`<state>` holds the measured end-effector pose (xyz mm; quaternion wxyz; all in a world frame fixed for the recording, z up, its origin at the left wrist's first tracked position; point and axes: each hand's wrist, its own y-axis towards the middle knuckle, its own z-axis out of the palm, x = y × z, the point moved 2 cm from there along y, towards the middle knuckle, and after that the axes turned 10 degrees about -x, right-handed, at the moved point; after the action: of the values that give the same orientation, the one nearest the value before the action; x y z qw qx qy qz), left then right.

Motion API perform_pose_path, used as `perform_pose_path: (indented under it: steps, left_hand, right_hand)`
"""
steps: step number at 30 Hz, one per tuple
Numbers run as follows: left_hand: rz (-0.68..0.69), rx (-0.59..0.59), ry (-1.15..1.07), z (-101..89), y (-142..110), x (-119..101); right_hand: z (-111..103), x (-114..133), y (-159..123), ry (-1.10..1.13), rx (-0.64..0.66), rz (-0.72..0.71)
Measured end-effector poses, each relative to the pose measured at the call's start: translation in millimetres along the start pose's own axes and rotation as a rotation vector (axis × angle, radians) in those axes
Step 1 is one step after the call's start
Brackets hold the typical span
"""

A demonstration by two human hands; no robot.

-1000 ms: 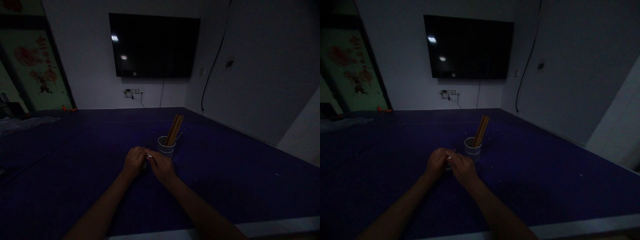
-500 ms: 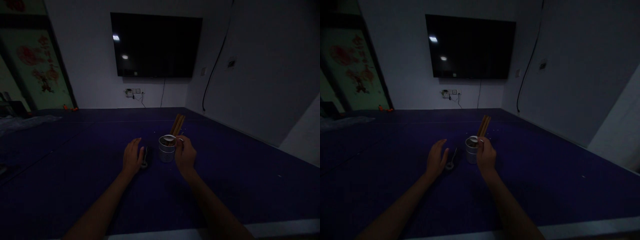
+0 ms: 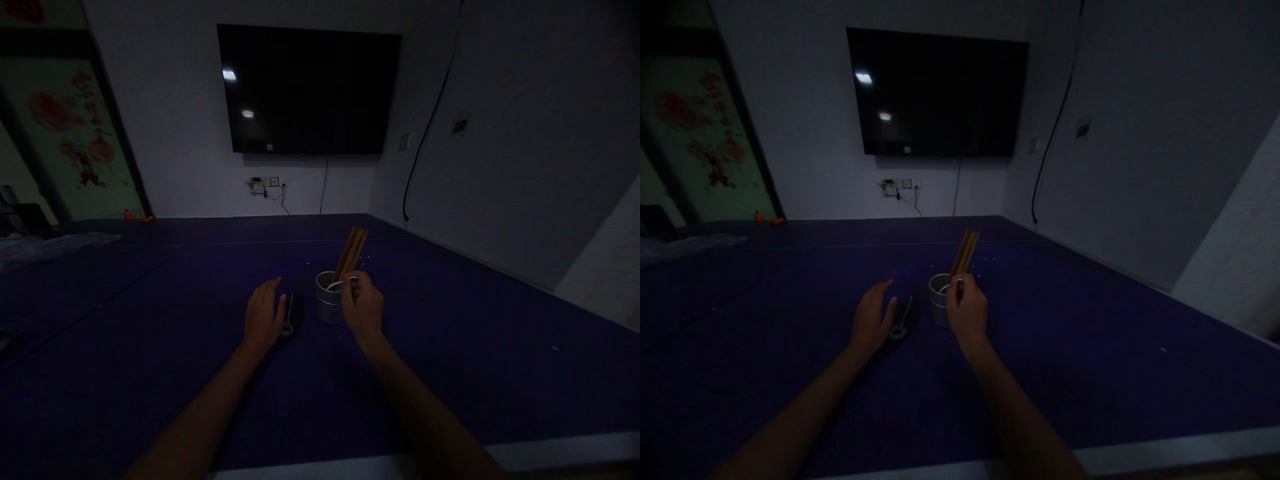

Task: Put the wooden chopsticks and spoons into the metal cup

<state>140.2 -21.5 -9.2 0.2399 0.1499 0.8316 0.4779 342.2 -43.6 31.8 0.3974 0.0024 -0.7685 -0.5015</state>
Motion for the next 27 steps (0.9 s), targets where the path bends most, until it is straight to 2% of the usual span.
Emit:
perform_pose_path:
  steps: [15,27]
  left_hand:
    - [-0.038,0.030,0.001,0.9,0.3,2.1]
    - [-0.057,0.088,0.027,1.8,1.0,3.2]
  right_hand:
    - [2.7,-1.9,-3.1,-0.137,0.066,-0.001]
    - [4.0,0.1,-5.7,-0.381,0.125,0.000]
